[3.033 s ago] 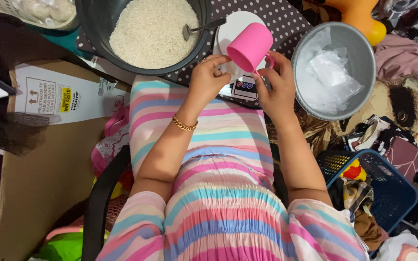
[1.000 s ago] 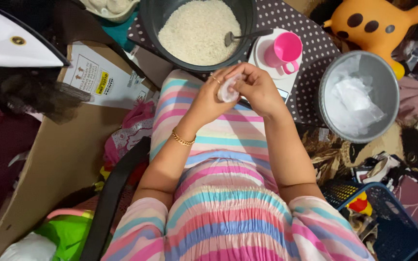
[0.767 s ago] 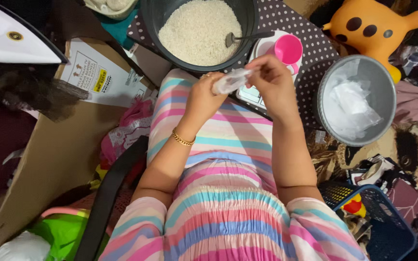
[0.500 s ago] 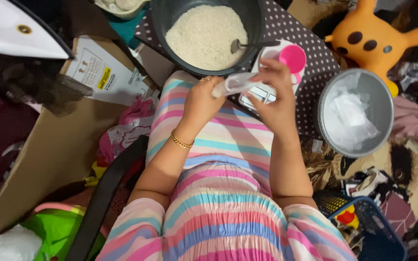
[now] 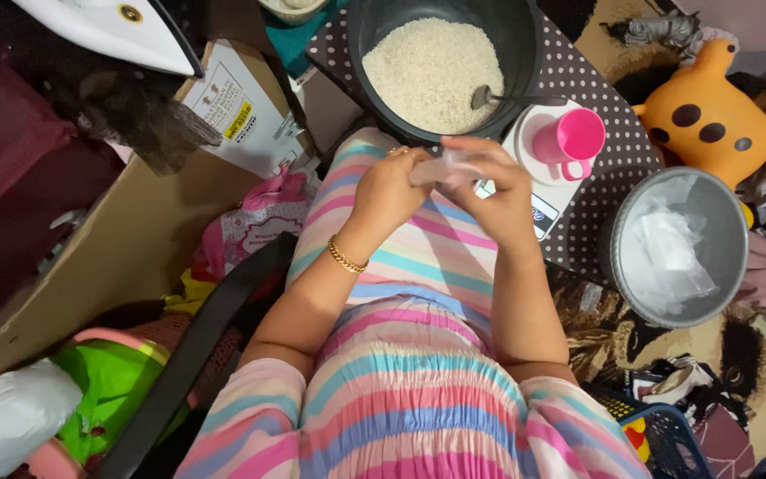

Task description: The person measures rice into a pink cup using a digital scale, then transfers small plastic-wrapped rice portions from a basket onto the scale and into a metal bowl. The person repeatedly weighs and moves the portions between the basket, scale, and bowl.

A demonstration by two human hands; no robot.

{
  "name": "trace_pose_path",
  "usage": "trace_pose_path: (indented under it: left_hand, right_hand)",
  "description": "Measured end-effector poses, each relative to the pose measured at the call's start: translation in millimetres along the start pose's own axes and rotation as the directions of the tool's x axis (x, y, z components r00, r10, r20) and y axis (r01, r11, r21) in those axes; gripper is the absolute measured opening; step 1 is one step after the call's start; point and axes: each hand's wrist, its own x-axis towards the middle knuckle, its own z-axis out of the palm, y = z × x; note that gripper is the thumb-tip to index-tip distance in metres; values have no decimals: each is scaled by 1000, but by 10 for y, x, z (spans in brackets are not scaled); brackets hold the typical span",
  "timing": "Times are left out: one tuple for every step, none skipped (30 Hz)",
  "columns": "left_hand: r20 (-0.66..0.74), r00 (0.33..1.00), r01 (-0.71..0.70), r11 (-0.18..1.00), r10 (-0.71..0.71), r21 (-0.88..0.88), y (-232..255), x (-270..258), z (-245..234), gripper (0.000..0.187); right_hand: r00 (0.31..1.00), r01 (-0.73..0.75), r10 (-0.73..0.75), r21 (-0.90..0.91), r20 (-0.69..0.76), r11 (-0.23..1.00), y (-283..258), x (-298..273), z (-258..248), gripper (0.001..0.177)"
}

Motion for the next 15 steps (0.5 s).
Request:
trace_pose_path:
  left_hand:
    - [13, 1000, 5, 1000, -5, 15, 3, 9, -7, 27]
    - [27, 1000, 10, 1000, -11, 30, 3, 18, -5, 28]
    - [44, 999, 17, 999, -19, 44, -3, 4, 5, 29]
    - [77, 995, 66, 996, -70, 54, -10, -11, 25, 27]
    - [107, 987, 111, 992, -118, 67, -18, -8, 48, 26]
    - [136, 977, 156, 984, -166, 81, -32, -5, 66, 25]
    - [100, 992, 73, 997, -74, 7, -52, -8, 80, 23]
    - [57, 998, -14, 998, 17, -63, -74, -8, 93, 22]
    - [13, 994, -102, 986, 105, -131, -93, -18, 107, 21]
    - [0, 990, -136, 977, 138, -165, -114, -31, 110, 24]
    - [-12, 985, -172, 964, 173, -201, -129, -35, 108, 27]
    - [-26, 978, -208, 949, 208, -236, -139, -37, 105, 31]
    - [-34, 983, -184, 954, 182, -237, -142, -32, 106, 31]
    - [-41, 987, -161, 958, 155, -239, -144, -24, 104, 31]
    - [-50, 990, -138, 961, 130, -239, -140, -13, 100, 31]
  right_hand:
    - [995, 83, -75, -137, 59, 987, 5, 1, -9, 25]
    - [996, 56, -46, -131, 82, 990, 22, 7, -12, 22]
    - [995, 25, -12, -124, 103, 992, 44, -2, -4, 20]
    - [992, -7, 22, -118, 125, 993, 74, -14, 6, 20]
    - [993, -64, 62, 15, 101, 998, 109, -16, 12, 21]
    - [991, -116, 104, 150, 84, 982, 146, -18, 14, 23]
    - [986, -165, 150, 283, 72, 945, 182, -28, 21, 24]
    - [989, -143, 149, 371, 14, 918, 221, -29, 28, 25]
    - [987, -118, 155, 453, -47, 884, 250, -38, 32, 26]
    - [980, -86, 166, 530, -106, 843, 267, -53, 33, 26]
    - [971, -44, 178, 613, -158, 789, 267, -72, 16, 27]
    - [959, 4, 192, 686, -209, 727, 258, -86, -3, 27]
    - [943, 58, 211, 749, -259, 660, 241, -98, -26, 28]
    - [944, 42, 197, 690, -264, 723, 220, -97, -60, 35]
    - [946, 27, 183, 626, -268, 779, 198, -83, -93, 45]
